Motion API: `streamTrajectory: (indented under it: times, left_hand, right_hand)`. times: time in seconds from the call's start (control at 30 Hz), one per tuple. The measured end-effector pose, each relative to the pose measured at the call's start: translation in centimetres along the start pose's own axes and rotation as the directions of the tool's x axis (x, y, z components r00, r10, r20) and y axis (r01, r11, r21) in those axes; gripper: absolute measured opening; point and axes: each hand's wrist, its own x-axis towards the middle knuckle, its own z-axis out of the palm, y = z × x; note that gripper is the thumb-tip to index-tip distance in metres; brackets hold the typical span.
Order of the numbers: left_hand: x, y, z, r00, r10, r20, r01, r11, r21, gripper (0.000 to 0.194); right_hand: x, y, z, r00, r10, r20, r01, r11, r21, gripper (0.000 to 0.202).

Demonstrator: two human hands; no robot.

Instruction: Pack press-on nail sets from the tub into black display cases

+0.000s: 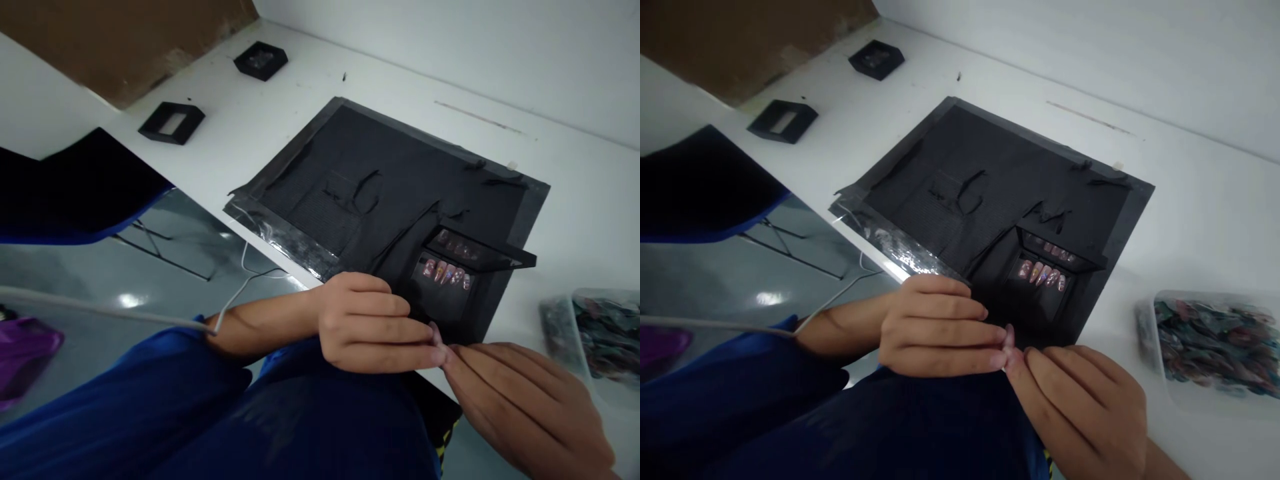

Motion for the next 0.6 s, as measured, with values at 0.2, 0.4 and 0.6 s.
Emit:
streamTrajectory:
  times: [0.2, 0.4, 0.6]
  left_hand:
    - [-0.8, 0.1, 1.2, 0.998, -0.041, 0.047, 0.040, 0.999, 0.036, 0.010]
    - [-2.3, -0.3, 1.2, 0.992, -0.058, 0.110, 0.052, 0.997, 0.062, 0.019]
    - [-2.9, -0.2, 1.2, 0.971, -0.197, 0.137, 0.191, 0.980, 0.058, 0.026]
  right_hand:
    - [-0.8, 1.4, 1.3, 0.996, -0.087, -0.035, 0.085, 0.995, -0.049, 0.021]
    - [0.8, 0.9, 3.3, 0.999, 0.005, -0.045, -0.013, 0.985, -0.169, 0.017]
    - [1.5, 1.7, 4.0, 0.987, 0.159, 0.029, -0.158, 0.987, -0.040, 0.012]
